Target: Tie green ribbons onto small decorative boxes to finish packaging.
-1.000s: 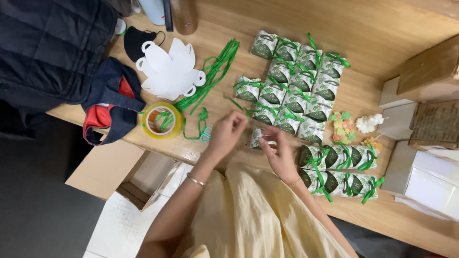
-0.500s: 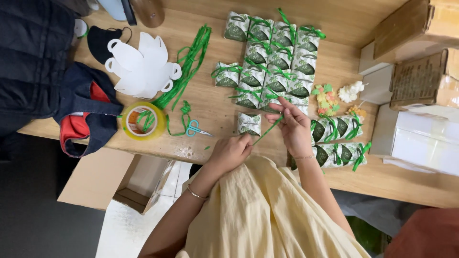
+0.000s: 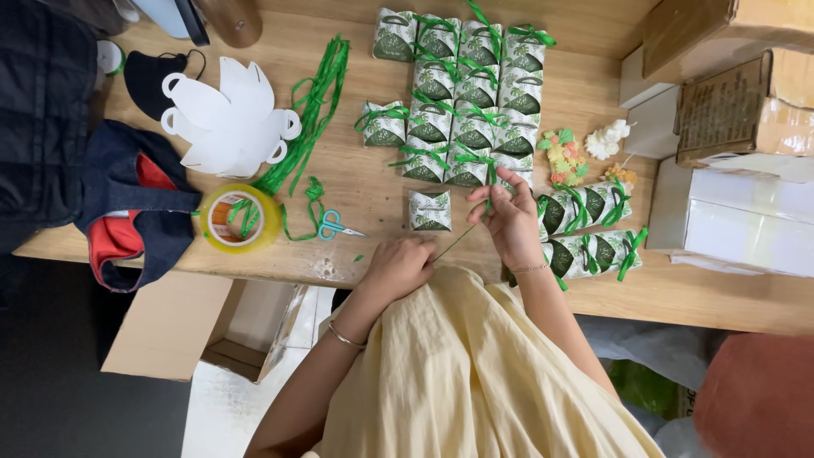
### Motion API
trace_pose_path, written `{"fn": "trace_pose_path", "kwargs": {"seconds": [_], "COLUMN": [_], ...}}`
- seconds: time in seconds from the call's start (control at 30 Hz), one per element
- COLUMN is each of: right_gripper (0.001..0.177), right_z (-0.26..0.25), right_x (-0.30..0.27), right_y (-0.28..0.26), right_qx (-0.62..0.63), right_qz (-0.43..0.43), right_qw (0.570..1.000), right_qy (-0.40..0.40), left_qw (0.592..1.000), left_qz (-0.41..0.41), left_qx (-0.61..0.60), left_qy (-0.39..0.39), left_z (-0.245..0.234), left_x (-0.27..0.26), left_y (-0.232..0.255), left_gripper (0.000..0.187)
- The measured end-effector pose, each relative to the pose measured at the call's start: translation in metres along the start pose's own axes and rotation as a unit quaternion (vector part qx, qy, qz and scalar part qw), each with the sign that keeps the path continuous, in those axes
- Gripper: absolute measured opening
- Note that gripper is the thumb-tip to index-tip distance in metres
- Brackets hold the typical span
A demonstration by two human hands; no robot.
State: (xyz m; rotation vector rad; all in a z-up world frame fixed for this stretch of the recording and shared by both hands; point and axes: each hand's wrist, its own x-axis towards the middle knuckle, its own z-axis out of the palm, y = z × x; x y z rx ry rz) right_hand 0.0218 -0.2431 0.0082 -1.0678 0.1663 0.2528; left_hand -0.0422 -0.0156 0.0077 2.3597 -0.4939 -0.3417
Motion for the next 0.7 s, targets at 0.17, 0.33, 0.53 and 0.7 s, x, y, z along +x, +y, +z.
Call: {"fn": "trace_pose_path", "kwargs": {"seconds": [0.17,0.33,0.53,0.7], "right_gripper": [0.027,0.022,0.013,0.009], "right_z": [0.011,0.015,0.004,-0.005], "right_x": [-0.004,-0.006,-0.007,-0.006], "right_y": [-0.009,-0.008,0.014,0.062], "right_qx": [0.033,0.055,0.017,-0.203], "right_qz": [0.037,0.059,0.117,0.165], "right_qw": [0.999,0.997,0.992,0.962], "right_qy": [0.021,0.020,0.042,0.073], "left_qw": [0.999,0.998,0.997,0.974], "left_qz": [0.003,0.017,-0.028,-0.009], "left_qx": [0.043,0.057,0.046,0.014], "left_qy": [-0.011,0.013,0.057,0.227], "left_z": [0.016,0.033,0.004,-0.003], "left_x": [-0.002,-0.002,0.006,0.033], "left_y": [-0.012,-0.027,-0.011,-0.018], "left_gripper": [0.015,0.016,0.022,0.007]}}
